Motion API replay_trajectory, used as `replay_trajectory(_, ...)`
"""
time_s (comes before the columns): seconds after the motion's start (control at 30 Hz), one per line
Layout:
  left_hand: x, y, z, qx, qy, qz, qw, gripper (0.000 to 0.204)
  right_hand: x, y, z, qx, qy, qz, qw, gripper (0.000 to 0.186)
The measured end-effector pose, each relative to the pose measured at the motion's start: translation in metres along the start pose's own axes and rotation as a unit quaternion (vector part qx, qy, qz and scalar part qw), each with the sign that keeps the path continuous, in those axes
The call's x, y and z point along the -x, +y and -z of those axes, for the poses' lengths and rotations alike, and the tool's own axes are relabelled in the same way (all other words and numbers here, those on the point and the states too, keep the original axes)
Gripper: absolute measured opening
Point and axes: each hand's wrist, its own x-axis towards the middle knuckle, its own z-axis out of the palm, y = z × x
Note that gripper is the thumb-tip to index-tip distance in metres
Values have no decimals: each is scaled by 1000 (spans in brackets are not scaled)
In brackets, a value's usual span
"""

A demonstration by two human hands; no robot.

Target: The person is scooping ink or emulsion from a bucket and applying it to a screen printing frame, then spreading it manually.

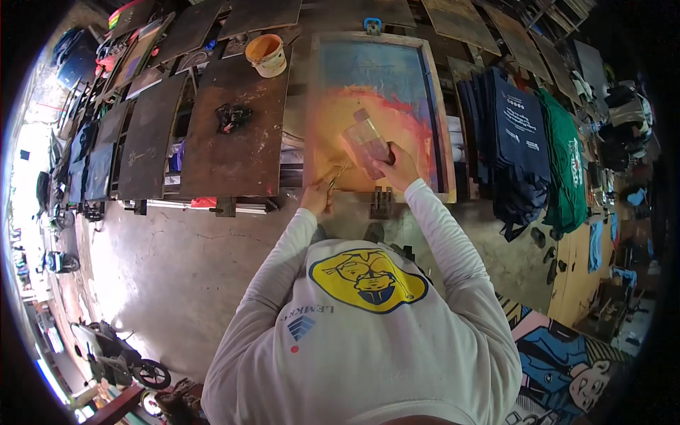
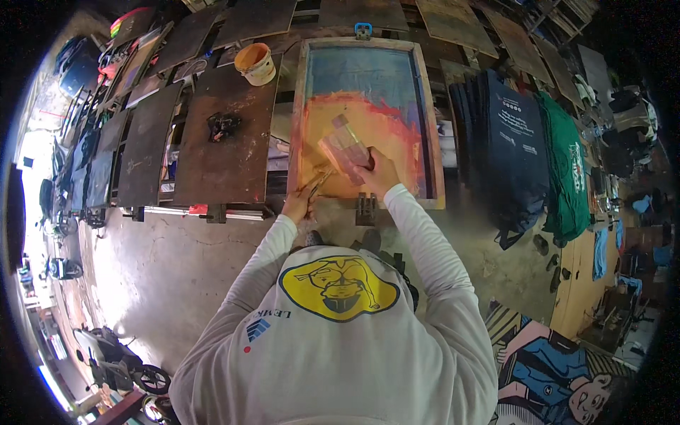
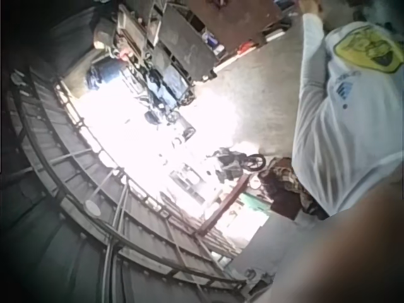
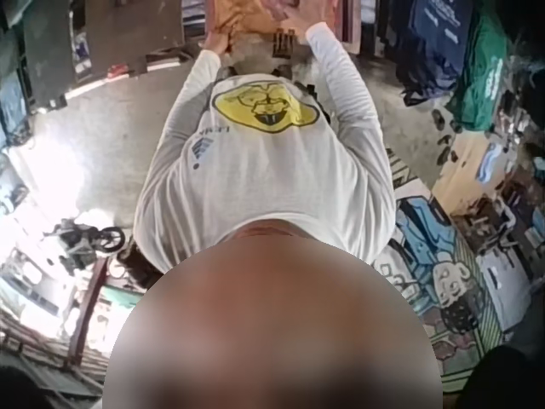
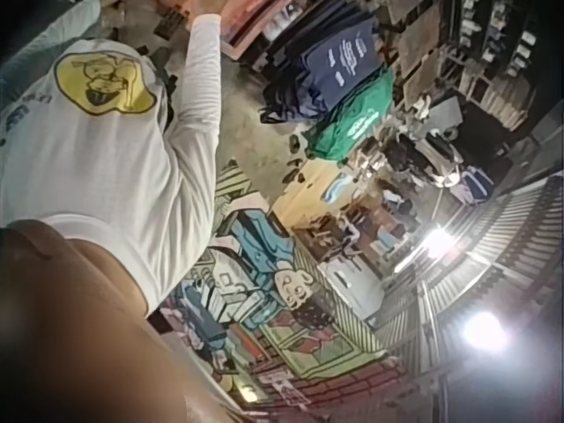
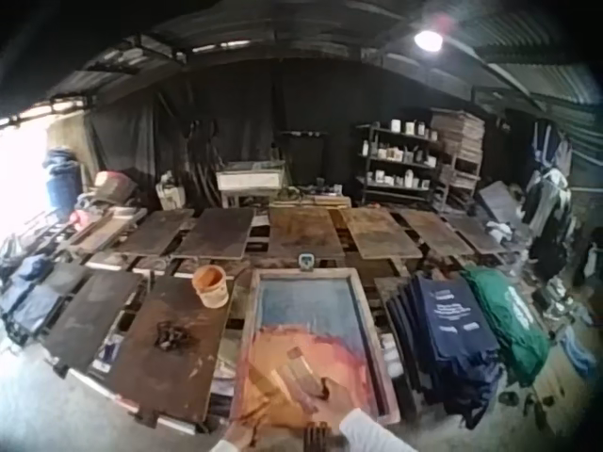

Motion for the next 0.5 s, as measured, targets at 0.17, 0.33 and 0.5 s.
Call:
replay_trajectory(0.17, 8, 4, 10, -65, -15, 57, 996, 26, -1, -2, -29, 78, -34, 52, 995, 37)
replay_trajectory(0.33, 4, -5, 32, 2, -33, 22, 999, 27, -23, 2, -37, 118, -24, 36, 992, 39)
replay_trajectory(0.5, 0, -9, 36, -1, -22, 10, 1000, 30, -33, -13, -44, 188, 4, 42, 981, 39)
